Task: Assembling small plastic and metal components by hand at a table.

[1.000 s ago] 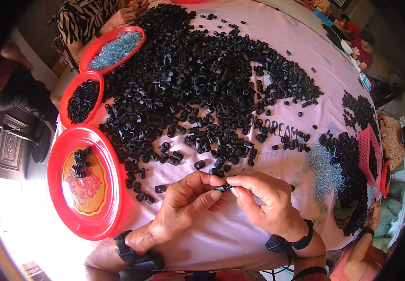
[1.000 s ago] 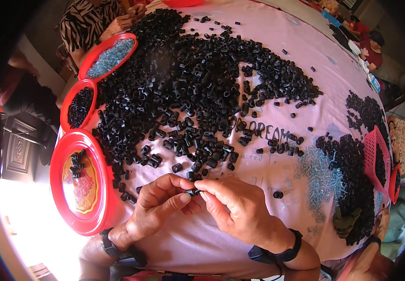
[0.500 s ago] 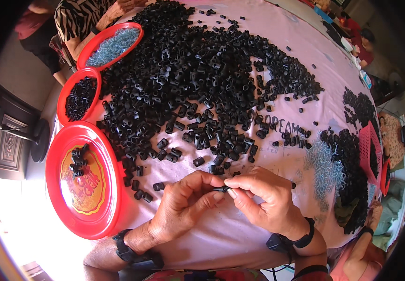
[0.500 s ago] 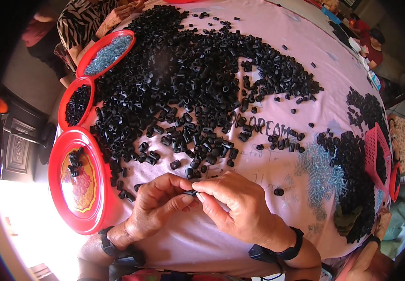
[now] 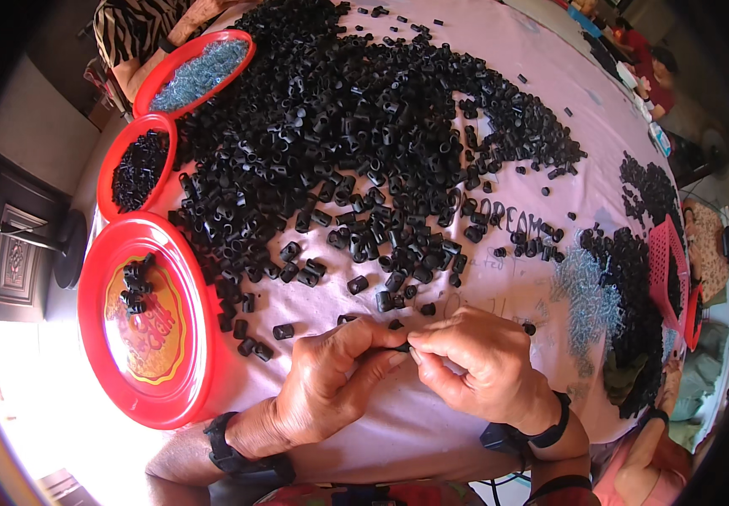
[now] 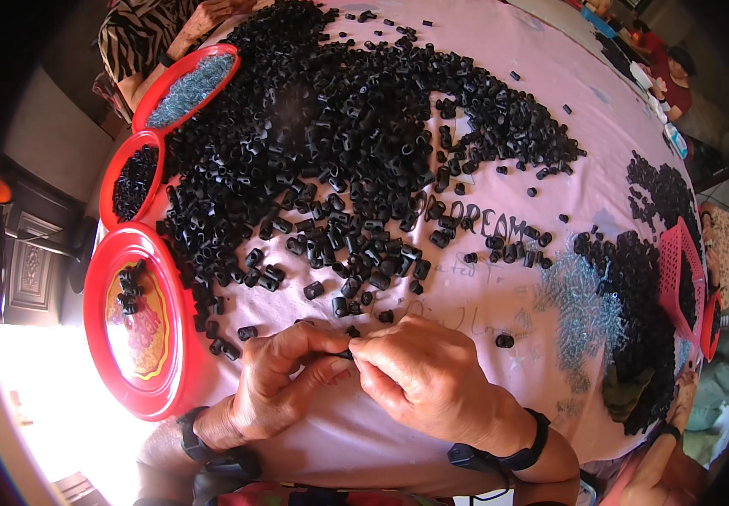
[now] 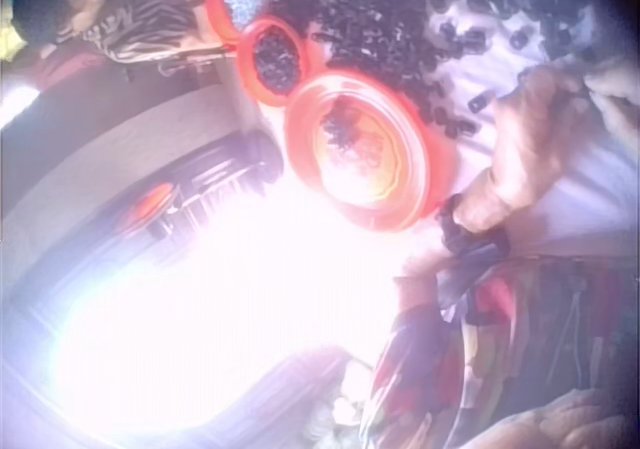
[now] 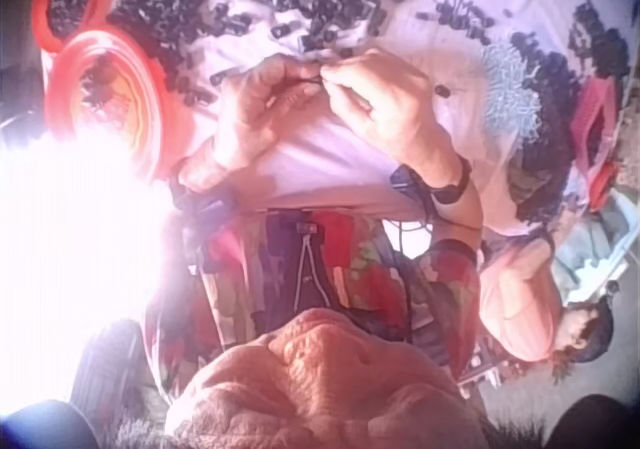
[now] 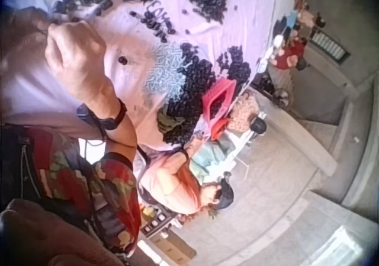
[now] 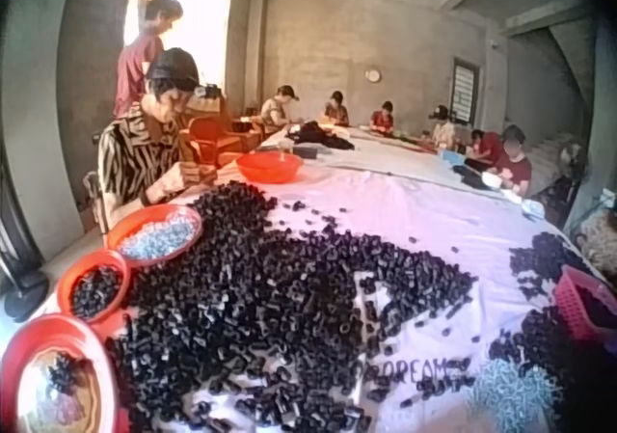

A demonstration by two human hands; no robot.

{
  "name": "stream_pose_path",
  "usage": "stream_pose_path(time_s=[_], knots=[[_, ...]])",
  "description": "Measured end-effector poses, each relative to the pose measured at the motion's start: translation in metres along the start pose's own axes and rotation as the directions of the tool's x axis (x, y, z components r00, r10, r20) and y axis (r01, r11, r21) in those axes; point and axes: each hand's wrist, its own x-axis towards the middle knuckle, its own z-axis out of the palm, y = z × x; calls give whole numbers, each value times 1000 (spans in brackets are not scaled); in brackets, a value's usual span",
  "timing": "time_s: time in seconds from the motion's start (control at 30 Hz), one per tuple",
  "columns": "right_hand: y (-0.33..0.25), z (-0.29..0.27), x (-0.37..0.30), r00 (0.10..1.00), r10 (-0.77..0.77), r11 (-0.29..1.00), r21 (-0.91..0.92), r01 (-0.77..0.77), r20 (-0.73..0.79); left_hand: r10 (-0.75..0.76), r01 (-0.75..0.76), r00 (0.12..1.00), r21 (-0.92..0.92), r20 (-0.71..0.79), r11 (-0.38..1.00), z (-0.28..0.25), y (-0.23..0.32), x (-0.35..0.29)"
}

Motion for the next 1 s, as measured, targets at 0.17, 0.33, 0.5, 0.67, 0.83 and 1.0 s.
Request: stream_pose_path(time_s=[0.17, 0.33, 0.5, 0.67, 0.83, 1.0], knots=[[-3, -5, 1, 995, 80, 996, 22, -81, 58, 73, -72, 997, 81, -15, 994, 3, 1, -1], [-1, -2, 1, 991, 122, 991, 48, -125, 63, 134, -125, 991, 197, -32, 972, 1, 4, -1], [-4, 4, 1, 998, -50, 995, -91, 47, -26, -297, 287, 955, -272, 4, 919, 6, 16, 5], [-9, 3, 4, 993, -94, 977, -186, 106, 74, -336, 344, 935, -518, 114, 783, 5, 5, 6], [-10, 5, -1, 989, -125, 949, -280, 143, 81, -349, 385, 920, -565, 176, 730, 7, 7, 8], [-12, 7, -3, 988, -130, 950, -274, 148, 86, -314, 377, 926, -550, 209, 745, 4, 3, 6]])
